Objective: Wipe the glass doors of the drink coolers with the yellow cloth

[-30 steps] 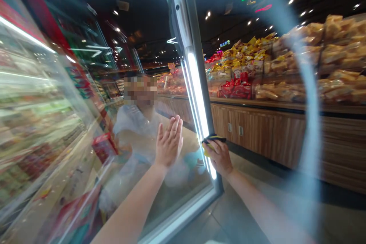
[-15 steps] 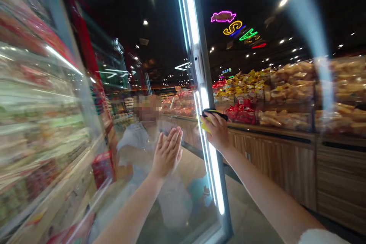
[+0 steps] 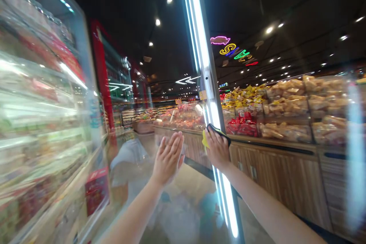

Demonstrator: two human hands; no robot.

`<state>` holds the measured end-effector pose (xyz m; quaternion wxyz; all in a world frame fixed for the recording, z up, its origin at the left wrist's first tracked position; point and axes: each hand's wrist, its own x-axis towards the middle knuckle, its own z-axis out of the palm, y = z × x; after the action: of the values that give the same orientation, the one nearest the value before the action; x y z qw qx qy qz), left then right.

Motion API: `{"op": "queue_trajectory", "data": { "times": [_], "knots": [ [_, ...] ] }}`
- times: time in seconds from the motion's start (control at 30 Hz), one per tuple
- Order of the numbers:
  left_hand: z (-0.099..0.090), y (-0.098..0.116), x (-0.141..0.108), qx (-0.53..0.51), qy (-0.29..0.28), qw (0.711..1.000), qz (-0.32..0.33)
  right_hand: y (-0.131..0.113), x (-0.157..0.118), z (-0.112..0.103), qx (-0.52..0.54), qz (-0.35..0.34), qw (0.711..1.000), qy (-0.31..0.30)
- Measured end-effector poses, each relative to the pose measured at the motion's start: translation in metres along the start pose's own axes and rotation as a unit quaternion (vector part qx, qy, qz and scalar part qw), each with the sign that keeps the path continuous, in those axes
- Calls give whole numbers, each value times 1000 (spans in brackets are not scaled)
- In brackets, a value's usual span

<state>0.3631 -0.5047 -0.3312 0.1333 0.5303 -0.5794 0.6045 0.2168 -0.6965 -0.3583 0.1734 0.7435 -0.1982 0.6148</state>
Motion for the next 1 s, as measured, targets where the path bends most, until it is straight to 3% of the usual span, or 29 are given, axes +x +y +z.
{"op": "queue_trajectory", "data": {
  "times": [0.1, 0.17, 0.23, 0.37, 0.43, 0.67, 0.8, 0.9, 1.0],
  "knots": [
    [-2, -8, 10, -1, 11, 1000, 1, 2, 75, -2, -4, 40, 999, 10],
    [-2, -12, 14, -1, 18, 1000, -2, 2, 108, -3, -1, 63, 998, 30],
    [0, -13, 13, -3, 24, 1000, -5, 0, 104, -2, 5, 65, 997, 44],
    [4, -12, 1, -11, 34, 999, 18, -4, 38, 8, 26, 3, 999, 27],
    [6, -11, -1, -20, 38, 999, 31, -3, 25, 13, 41, -17, 999, 27],
    [7, -19, 33, -67, 43, 997, 23, -1, 98, 18, 95, 29, 988, 115],
    [0, -32, 60, -64, 38, 997, 22, -11, 138, 9, 138, 1, 985, 100],
    [-8, -43, 77, -58, 34, 998, 12, -22, 167, -1, 136, 43, 983, 119],
    [-13, -55, 88, -62, 35, 997, 6, -32, 177, -10, 140, 21, 986, 85]
  ]
}}
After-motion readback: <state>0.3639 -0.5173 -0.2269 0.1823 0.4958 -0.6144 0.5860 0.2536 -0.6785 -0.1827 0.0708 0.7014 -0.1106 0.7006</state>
